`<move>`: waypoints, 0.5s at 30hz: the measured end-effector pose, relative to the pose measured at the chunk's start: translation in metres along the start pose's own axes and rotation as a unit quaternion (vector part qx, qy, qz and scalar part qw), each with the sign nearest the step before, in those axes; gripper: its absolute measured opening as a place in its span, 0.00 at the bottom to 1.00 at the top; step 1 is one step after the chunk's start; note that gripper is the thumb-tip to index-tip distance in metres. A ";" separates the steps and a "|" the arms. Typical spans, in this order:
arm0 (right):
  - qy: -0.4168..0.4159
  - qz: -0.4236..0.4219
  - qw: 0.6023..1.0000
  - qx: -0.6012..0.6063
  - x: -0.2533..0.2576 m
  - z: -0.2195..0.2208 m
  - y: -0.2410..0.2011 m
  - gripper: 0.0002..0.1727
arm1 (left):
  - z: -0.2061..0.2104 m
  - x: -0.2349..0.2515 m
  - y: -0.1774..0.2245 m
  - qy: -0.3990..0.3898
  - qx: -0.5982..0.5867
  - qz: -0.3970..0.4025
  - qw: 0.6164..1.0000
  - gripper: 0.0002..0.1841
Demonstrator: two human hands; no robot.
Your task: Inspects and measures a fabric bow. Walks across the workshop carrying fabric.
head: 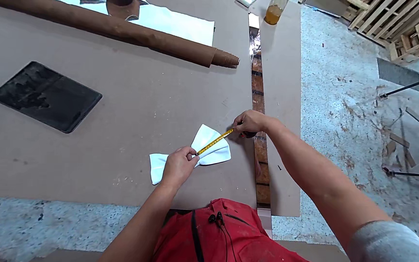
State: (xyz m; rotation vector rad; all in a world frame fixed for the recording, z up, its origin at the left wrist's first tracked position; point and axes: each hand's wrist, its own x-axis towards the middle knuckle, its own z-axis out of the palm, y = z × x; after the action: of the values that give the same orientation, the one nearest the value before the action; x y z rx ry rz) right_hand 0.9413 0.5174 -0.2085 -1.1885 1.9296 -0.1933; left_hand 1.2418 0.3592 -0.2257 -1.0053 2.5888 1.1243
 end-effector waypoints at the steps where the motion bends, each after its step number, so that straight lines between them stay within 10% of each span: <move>1: 0.001 -0.002 1.000 0.002 0.000 0.001 -0.001 0.14 | 0.000 -0.001 0.001 0.000 0.012 0.003 1.000 0.07; 15: 0.004 -0.001 1.000 -0.010 0.001 0.005 -0.001 0.14 | 0.006 -0.005 -0.004 0.043 0.047 0.040 0.997 0.06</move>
State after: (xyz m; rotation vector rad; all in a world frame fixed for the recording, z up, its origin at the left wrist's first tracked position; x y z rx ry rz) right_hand 0.9453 0.5170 -0.2113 -1.2047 1.9415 -0.1801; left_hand 1.2477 0.3643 -0.2306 -0.9577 2.7446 0.9861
